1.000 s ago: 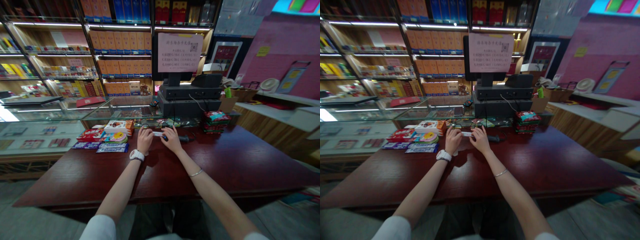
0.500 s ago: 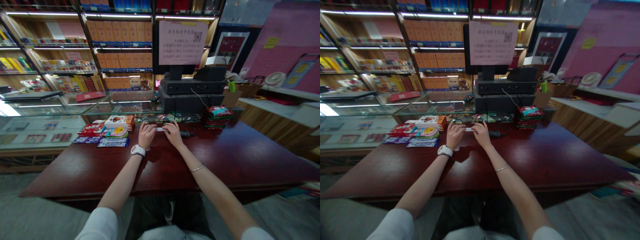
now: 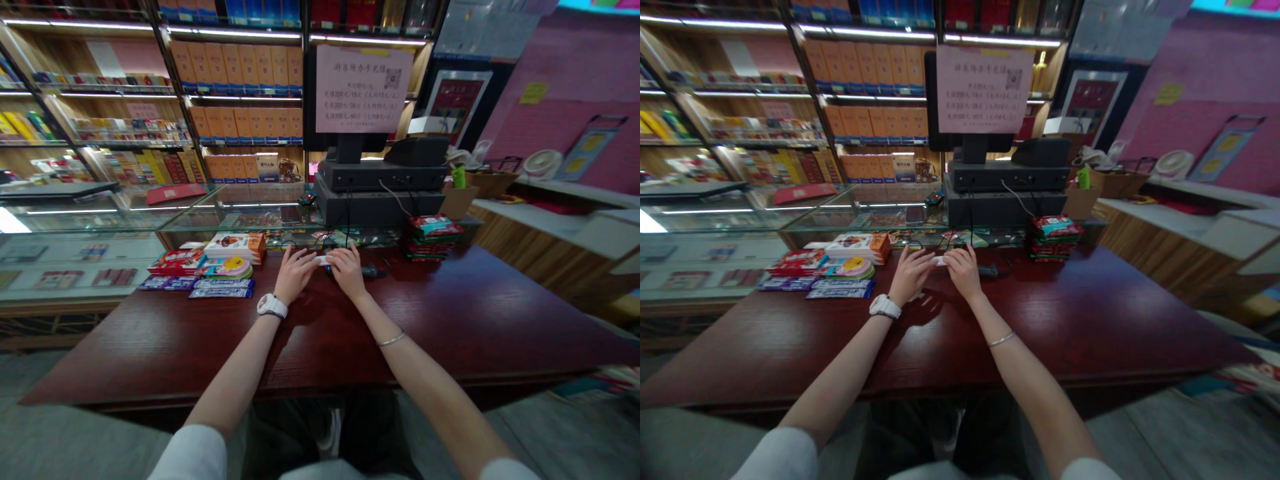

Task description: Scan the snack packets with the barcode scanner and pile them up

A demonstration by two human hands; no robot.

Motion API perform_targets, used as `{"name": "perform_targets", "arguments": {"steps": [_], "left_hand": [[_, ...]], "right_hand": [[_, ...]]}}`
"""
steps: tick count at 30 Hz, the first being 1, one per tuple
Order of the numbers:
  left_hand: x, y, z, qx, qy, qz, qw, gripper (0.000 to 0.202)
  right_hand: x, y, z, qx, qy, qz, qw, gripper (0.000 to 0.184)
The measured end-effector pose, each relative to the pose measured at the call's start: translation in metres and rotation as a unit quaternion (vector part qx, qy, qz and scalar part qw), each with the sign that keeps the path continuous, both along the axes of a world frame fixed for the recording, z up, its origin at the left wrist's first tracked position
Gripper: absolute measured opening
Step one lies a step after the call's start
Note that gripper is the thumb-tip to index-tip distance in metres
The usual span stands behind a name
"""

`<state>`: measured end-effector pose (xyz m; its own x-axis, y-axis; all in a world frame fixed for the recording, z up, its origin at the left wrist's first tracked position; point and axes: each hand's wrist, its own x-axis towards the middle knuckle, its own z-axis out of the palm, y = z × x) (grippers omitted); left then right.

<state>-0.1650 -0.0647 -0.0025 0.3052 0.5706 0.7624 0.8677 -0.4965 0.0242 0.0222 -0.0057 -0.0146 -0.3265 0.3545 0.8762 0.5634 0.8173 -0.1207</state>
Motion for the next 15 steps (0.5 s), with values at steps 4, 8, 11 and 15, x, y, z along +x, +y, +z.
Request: {"name": "perform_targets", "arguments": {"steps": [4, 8, 11, 15], "left_hand": [[-0.0016, -0.0004, 0.0013, -0.007, 0.002, 0.002, 1.0, 0.024], [-0.0044, -0.0017, 0.004, -0.005, 0.003, 0.034, 0.999, 0.025], [-0.0076, -0.0025, 0.0053, 0.001, 0.005, 0.046, 0.999, 0.025], [-0.008, -0.0029, 0.0054, 0.011, 0.01, 0.045, 0.999, 0.024]], "right_hand": [[-0.0004, -0.0006, 0.0009, -0.013, -0.016, -0.002, 1.0, 0.025], [-0.0016, -0.0032, 0.0034, -0.021, -0.045, -0.001, 0.999, 0.025], [-0.0023, -0.0037, 0.0037, -0.032, -0.054, 0.003, 0.998, 0.023], [-0.0016, -0.0018, 0.0025, -0.041, -0.034, 0.002, 0.999, 0.023]]}}
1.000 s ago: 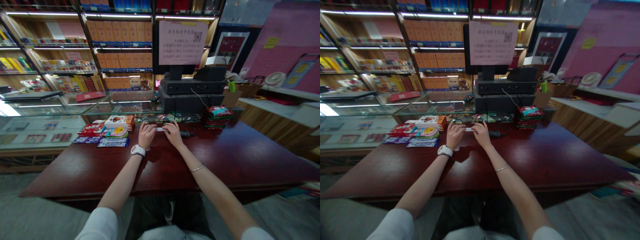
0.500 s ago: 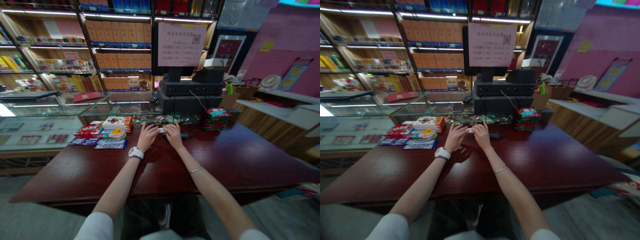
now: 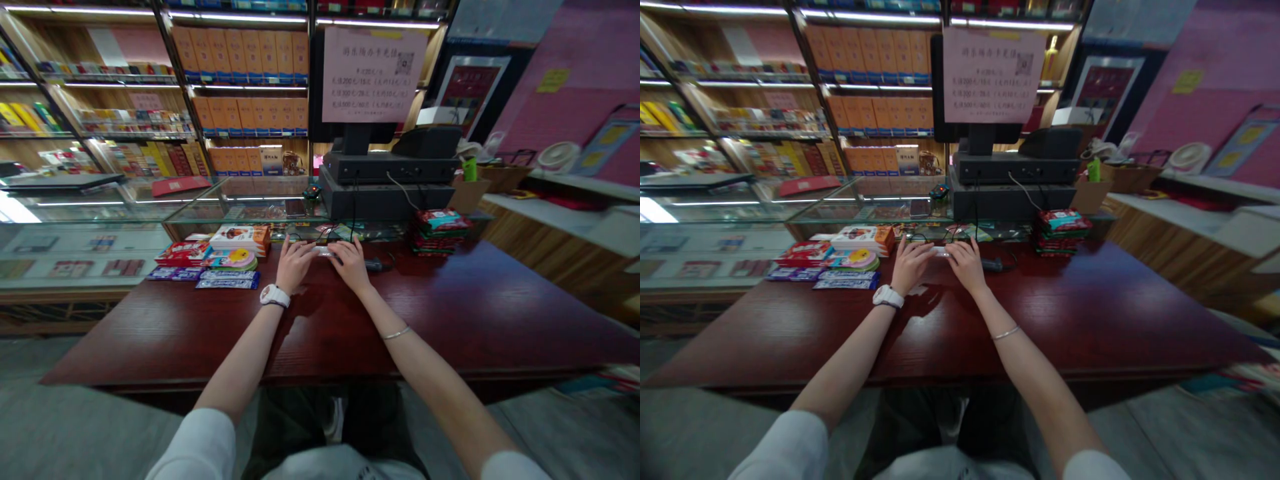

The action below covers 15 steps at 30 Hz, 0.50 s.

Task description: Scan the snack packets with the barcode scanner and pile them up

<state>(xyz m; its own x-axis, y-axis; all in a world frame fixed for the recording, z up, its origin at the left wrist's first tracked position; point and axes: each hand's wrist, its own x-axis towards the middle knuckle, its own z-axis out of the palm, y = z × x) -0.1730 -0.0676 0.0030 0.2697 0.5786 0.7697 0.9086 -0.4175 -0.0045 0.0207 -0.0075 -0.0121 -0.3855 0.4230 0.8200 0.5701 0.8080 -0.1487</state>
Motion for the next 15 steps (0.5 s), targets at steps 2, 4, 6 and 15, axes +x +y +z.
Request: {"name": "perform_targets", "arguments": {"steps": [2, 4, 6, 15], "left_hand": [[0.0017, -0.0001, -0.0003, 0.001, 0.001, -0.003, 1.0, 0.024], [0.0035, -0.0002, -0.0009, -0.001, 0.004, -0.01, 1.0, 0.026], [0.0045, -0.0001, -0.0019, -0.002, 0.011, -0.017, 1.0, 0.028], [0.0034, 0.0007, -0.0048, -0.014, 0.021, -0.009, 1.0, 0.031]], "right_hand": [[0.0006, 0.0006, 0.0001, -0.002, 0.018, -0.004, 1.0, 0.026], [0.0009, 0.0004, 0.0006, -0.006, 0.032, -0.001, 0.999, 0.031], [0.0007, -0.0002, 0.0011, -0.014, 0.04, 0.007, 0.999, 0.037], [-0.0027, 0.0018, -0.0032, -0.037, 0.016, 0.009, 0.999, 0.045]]}}
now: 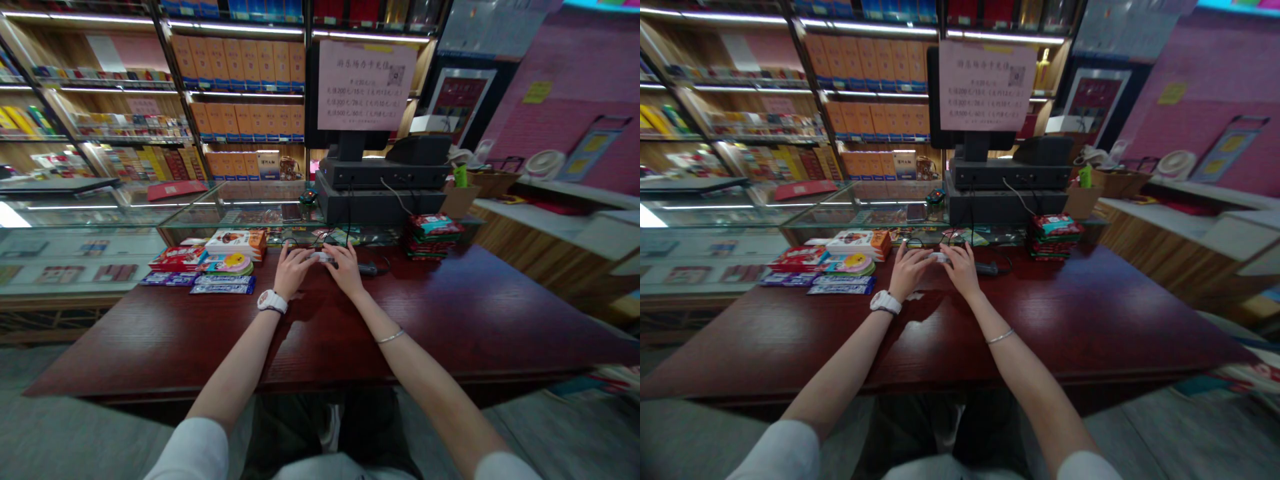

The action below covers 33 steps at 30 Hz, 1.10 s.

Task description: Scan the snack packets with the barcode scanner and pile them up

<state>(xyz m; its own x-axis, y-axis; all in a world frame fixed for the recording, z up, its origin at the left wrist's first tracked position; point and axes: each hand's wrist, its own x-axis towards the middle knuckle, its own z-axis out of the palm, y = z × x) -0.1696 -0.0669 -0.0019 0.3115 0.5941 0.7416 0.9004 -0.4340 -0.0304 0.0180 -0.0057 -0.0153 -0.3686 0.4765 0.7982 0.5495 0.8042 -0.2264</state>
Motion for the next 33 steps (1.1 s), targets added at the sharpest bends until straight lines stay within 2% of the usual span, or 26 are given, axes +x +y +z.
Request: {"name": "perform_targets", "arguments": {"steps": [6, 9, 12, 15, 18, 22, 26, 33], "left_hand": [[-0.004, 0.0, 0.0, -0.016, -0.018, 0.012, 1.0, 0.034], [-0.01, 0.002, -0.002, -0.013, -0.031, 0.024, 0.999, 0.034], [-0.015, 0.004, -0.002, -0.012, -0.042, 0.037, 0.998, 0.032], [-0.019, 0.006, -0.003, -0.008, -0.049, 0.046, 0.998, 0.031], [-0.021, 0.008, -0.005, -0.003, -0.056, 0.05, 0.997, 0.033], [-0.021, 0.013, -0.01, -0.005, -0.06, 0.058, 0.996, 0.03], [-0.022, 0.014, -0.013, -0.013, -0.073, 0.06, 0.995, 0.029], [-0.025, 0.015, -0.015, -0.018, -0.097, 0.073, 0.992, 0.028]], "right_hand": [[0.004, 0.001, 0.002, 0.026, -0.049, -0.01, 0.998, 0.025], [0.009, 0.005, 0.008, 0.041, -0.059, -0.012, 0.997, 0.023], [0.021, 0.01, 0.015, 0.043, -0.073, -0.011, 0.996, 0.029], [0.042, 0.017, 0.016, 0.014, -0.109, -0.004, 0.994, 0.039], [0.068, 0.024, 0.01, -0.048, -0.145, -0.01, 0.988, 0.051], [0.094, 0.033, 0.0, -0.152, -0.156, -0.052, 0.975, 0.074], [0.098, 0.038, -0.006, -0.173, -0.169, -0.051, 0.969, 0.083], [0.082, 0.038, -0.02, -0.191, -0.176, -0.019, 0.966, 0.076]]}}
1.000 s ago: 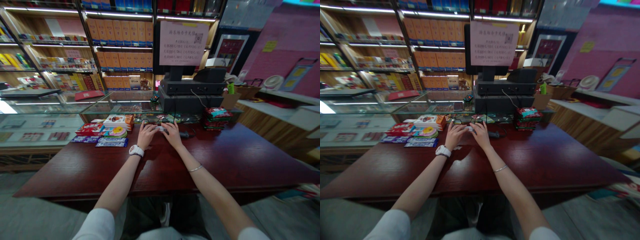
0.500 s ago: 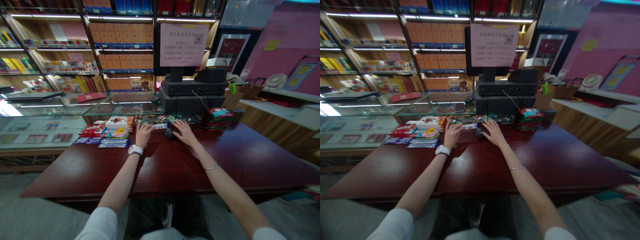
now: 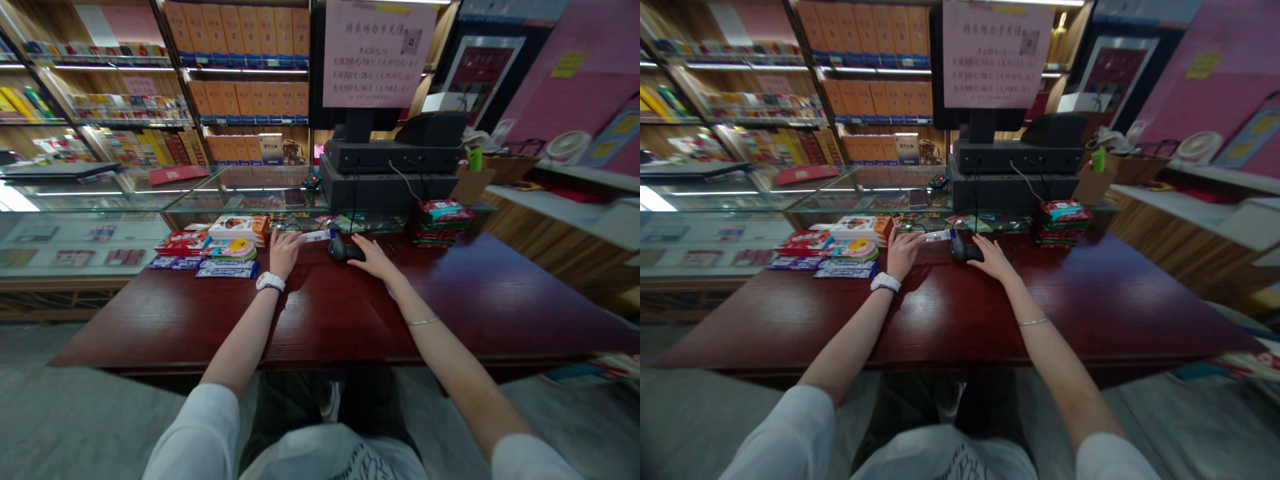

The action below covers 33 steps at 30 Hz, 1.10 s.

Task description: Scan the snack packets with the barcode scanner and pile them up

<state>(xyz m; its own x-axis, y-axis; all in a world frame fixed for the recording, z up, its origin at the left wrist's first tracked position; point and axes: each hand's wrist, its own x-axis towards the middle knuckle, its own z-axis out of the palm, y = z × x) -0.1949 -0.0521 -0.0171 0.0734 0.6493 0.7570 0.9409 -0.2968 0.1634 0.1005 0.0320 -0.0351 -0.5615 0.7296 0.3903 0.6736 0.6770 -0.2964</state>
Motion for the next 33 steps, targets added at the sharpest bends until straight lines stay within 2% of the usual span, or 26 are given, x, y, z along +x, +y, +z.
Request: {"name": "perform_targets", "arguments": {"steps": [9, 19, 26, 33], "left_hand": [[0.001, 0.0, -0.002, 0.009, 0.019, 0.003, 1.0, 0.028], [0.0, 0.001, -0.002, 0.014, 0.005, 0.009, 1.0, 0.028], [-0.007, 0.003, -0.004, 0.026, -0.021, 0.022, 0.999, 0.027], [-0.013, 0.003, -0.003, 0.033, -0.043, 0.055, 0.997, 0.027]], "right_hand": [[-0.017, -0.002, -0.008, 0.003, -0.016, 0.012, 1.0, 0.056], [-0.016, -0.003, -0.012, 0.063, -0.012, 0.012, 0.998, 0.057], [-0.019, -0.014, -0.004, 0.095, -0.03, -0.009, 0.995, 0.056], [-0.018, -0.018, 0.008, 0.108, 0.072, 0.02, 0.991, 0.055]]}}
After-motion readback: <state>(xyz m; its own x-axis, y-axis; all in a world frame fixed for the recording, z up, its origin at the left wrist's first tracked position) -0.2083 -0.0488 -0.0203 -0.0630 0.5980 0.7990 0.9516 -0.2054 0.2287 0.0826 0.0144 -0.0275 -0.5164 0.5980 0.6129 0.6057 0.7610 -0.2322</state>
